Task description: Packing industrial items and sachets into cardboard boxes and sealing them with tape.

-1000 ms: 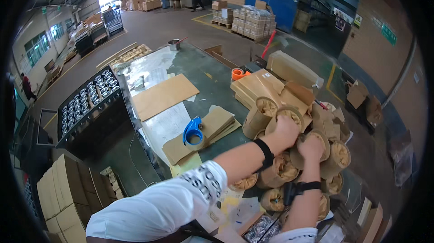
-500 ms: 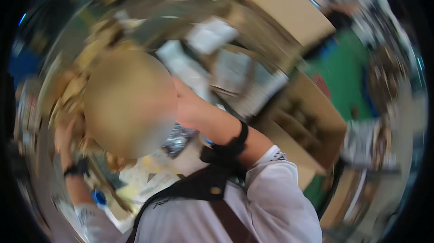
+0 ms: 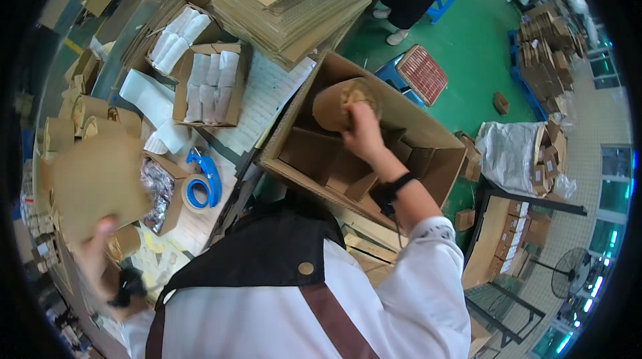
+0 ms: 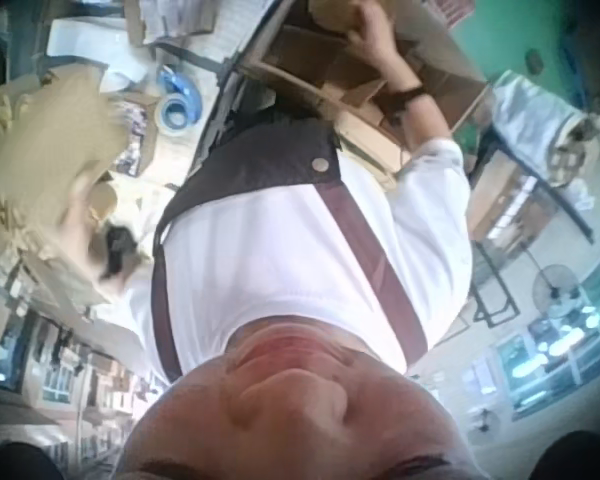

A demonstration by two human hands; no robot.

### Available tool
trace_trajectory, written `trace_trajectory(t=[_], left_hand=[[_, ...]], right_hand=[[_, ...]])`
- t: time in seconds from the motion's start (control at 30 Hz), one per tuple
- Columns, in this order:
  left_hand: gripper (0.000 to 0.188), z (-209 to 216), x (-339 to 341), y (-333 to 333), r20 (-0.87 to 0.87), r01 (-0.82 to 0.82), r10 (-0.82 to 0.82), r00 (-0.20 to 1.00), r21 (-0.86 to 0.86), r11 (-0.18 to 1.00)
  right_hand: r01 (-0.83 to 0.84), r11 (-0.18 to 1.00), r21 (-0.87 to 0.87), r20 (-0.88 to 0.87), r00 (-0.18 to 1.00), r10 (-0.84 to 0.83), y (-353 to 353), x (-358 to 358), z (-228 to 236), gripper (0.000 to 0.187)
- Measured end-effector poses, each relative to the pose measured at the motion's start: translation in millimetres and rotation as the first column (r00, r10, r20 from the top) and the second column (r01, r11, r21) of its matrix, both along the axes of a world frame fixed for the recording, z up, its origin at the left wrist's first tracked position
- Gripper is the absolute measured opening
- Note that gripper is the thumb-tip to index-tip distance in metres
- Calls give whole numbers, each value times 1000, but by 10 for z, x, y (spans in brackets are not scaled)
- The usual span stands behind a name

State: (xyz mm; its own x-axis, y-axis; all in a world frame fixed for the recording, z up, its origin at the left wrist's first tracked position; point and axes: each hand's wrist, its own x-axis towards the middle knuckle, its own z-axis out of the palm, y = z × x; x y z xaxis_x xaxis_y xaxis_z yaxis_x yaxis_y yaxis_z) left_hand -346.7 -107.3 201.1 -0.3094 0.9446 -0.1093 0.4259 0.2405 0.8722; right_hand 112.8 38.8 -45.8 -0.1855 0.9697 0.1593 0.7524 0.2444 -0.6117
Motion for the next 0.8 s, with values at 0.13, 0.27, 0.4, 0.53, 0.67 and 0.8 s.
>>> trace_trajectory(t=[0.13, 0.27, 0.4, 0.53, 0.67, 0.8], left_hand=[[44, -452, 1780, 1196, -441, 799, -694, 569, 97, 593], [44, -1363, 2765, 1528, -463, 846, -856, 231, -339, 412], [48, -2169, 3153, 1606, -366, 631, -920, -142, -750, 201], [58, -2476, 3325, 1585, -331, 525, -899, -286, -839, 142], [66, -2706, 3157, 1808, -91, 478, -920, -382, -871, -113], [54, -2195, 2927, 1823, 122, 685, -938, -324, -654, -322]], right_hand=[[-176, 984, 32, 243, 956, 164, 181, 106, -681, 31], [-138, 972, 192, 210, 973, 96, 196, 210, -522, 29], [-242, 823, -514, 15, 957, 291, 2, 470, -278, 43], [-405, 573, -713, -120, 875, 469, -247, 415, -673, 60], [-292, 572, -767, -33, 907, 419, -302, 310, -787, 60], [-488, 624, -611, -142, 842, 520, -197, 297, -564, 55]])
